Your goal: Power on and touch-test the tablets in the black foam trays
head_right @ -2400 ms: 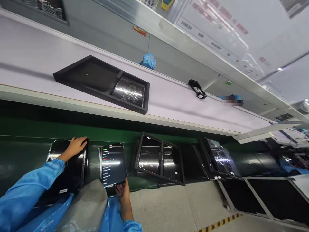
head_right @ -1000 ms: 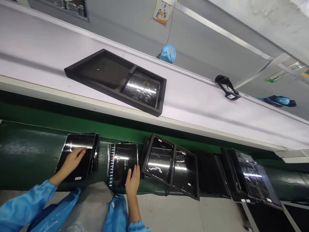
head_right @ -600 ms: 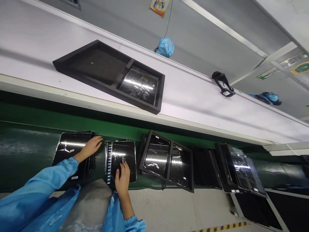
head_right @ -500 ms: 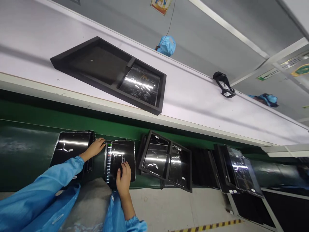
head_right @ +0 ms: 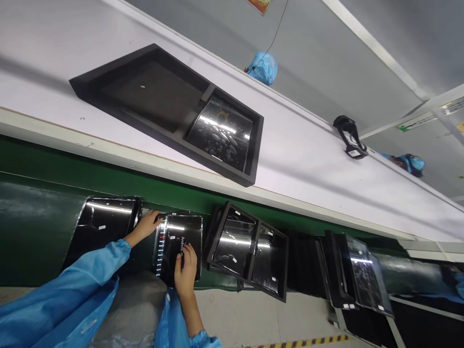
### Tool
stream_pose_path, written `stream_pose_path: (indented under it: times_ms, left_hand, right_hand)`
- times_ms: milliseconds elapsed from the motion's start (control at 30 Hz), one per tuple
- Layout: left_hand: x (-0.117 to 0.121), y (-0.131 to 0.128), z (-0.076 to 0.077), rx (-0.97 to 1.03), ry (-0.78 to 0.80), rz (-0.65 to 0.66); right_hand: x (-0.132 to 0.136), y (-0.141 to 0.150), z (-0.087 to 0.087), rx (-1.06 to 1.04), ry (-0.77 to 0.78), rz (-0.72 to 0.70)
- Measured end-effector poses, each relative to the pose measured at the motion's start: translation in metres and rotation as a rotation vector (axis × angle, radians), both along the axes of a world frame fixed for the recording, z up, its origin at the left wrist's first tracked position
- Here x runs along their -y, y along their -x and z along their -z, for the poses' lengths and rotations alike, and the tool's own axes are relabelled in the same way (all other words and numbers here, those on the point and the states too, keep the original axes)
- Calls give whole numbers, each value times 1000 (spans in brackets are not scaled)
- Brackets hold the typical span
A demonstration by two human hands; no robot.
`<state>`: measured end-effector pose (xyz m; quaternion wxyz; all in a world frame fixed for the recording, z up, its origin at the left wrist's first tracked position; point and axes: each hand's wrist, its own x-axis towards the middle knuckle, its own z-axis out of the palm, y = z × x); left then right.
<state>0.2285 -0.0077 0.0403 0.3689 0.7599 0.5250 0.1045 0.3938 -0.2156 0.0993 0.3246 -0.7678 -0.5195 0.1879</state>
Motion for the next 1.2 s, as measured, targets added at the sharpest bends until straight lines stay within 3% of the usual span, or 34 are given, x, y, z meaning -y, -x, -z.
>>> stream_pose_path:
  times_ms: [133, 233, 300, 433, 767, 1200]
  left_hand:
    - [-12, 48, -21, -22, -212, -94]
    - [-23, 83, -22, -134, -361, -202]
    - [-29, 94, -19, -177, -353, -211]
    - [-33, 92, -13, -158, -316, -205]
    - [-35, 85, -18, -150, -324, -199]
    - [-35, 83, -17, -140, -319, -208]
  right_hand:
    - [-8, 4, -4, -25, -5, 4]
    - [-13, 9, -5, -43, 3, 7]
    - [-17, 13, -6, -54, 5, -1]
    - [-23, 22, -6, -74, -4, -28]
    - [-19, 19, 1, -121, 12, 3]
    - [-36, 39, 4, -130, 46, -146]
